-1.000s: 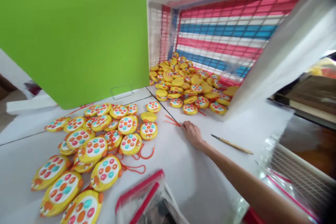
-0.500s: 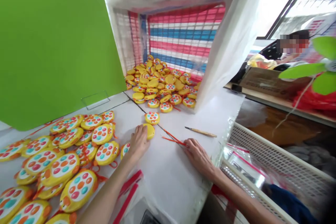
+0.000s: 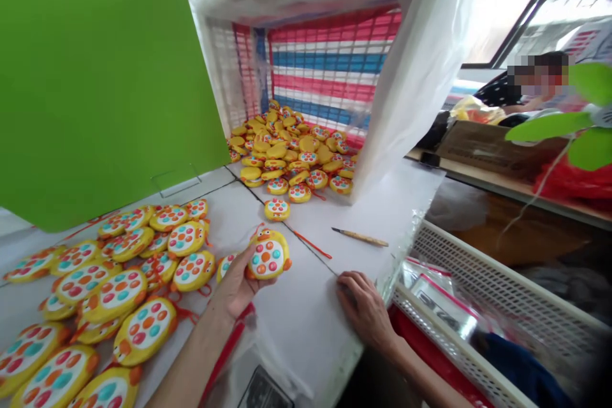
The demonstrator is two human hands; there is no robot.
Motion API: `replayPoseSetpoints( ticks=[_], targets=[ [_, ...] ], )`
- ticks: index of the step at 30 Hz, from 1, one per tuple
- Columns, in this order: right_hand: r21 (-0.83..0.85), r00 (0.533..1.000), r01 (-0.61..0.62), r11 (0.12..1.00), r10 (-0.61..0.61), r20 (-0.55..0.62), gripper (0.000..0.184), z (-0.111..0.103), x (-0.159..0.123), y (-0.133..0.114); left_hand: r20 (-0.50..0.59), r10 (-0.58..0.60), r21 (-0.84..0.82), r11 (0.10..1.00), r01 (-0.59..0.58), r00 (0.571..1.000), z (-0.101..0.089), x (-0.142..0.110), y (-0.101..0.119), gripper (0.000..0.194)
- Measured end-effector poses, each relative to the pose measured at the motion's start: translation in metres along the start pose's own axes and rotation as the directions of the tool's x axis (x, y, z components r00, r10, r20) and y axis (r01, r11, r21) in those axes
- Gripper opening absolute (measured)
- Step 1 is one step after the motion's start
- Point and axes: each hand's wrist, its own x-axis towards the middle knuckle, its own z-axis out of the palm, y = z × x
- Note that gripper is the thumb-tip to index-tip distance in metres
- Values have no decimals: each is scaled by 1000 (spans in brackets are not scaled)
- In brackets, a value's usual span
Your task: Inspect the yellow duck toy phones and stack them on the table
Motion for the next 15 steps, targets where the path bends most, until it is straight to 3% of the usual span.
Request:
replayPoseSetpoints(
  ticks=[5,9,11,12,15],
  targets=[
    [37,999,19,999,-17,-36,15,3,-3,7,-100,30,-17,999,-32,995,-2,-21,-15,35],
    [274,990,-82,958,110,-90,18,-2,2,-9,-126,31,-47,998,-38,991,0,-35,-24,36],
    [506,966,-219,834,259,-8,25,-7,11,-33,-105,32,-54,998,-38,994,3,-44,-28,36],
    [619,945,-309,722,308,113,29,-9,15,-47,-90,32,-53,998,-37,995,5,-49,-30,36],
    [787,871,-490,375,196,450,38,-13,27,-86,-41,40,-40,998,-42,998,11,-65,-36,45]
  ],
)
